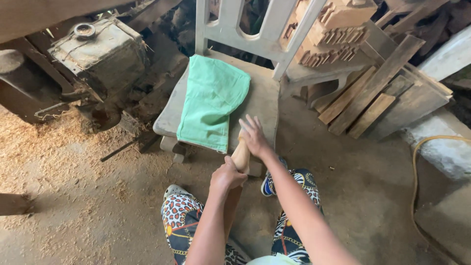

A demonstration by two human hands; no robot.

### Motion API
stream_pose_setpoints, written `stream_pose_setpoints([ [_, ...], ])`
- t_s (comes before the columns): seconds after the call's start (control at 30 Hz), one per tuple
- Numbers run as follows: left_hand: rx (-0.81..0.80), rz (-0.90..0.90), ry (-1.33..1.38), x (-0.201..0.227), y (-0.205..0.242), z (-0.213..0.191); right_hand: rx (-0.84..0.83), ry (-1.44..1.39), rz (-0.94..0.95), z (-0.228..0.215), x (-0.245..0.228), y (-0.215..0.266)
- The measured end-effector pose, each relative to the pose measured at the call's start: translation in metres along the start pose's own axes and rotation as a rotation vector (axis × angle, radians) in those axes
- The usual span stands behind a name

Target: Sanding a decorative wooden furniture leg with a handheld sanding block.

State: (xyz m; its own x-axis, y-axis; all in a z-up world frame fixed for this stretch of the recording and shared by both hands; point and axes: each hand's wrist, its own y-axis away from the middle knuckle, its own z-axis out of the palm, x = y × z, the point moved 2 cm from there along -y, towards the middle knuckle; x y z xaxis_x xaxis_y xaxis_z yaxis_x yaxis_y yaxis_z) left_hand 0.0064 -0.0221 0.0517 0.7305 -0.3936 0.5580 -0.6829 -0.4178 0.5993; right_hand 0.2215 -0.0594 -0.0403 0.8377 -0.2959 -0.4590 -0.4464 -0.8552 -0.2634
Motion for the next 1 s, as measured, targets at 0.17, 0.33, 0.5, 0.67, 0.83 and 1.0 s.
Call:
stream_pose_setpoints([
  [0.17, 0.027, 0.005, 0.003, -0.002, -0.007, 0.009, 0.066, 0.158, -0.363, 0.026, 0.056, -0.022],
  [0.33, 0.059, 0.012, 0.021, -0.005, -0.013, 0.014, -0.127, 0.148, 0.019, -0.024, -0.037, 0.020],
  [0.5, 0.078, 0.008, -0.014, -0.002, -0.009, 0.010, -0.134, -0.001, -0.026, -0.016, -0.015, 0.000],
  [0.67, 0.103, 0.024, -0.023, -0.004, -0.008, 0.012, -0.177, -0.365, 0.213, 0.011, 0.061, -0.030],
  [0.83, 0.103, 0.013, -0.012, -0.004, -0.005, 0.012, -0.099, -0.721, 0.265, -0.032, 0.000, -0.003],
  [1.0, 0.096, 0.015, 0.011, -0.005, -0.009, 0.014, 0.041, -0.081, -0.017, -0.035, -0.050, 0.044],
])
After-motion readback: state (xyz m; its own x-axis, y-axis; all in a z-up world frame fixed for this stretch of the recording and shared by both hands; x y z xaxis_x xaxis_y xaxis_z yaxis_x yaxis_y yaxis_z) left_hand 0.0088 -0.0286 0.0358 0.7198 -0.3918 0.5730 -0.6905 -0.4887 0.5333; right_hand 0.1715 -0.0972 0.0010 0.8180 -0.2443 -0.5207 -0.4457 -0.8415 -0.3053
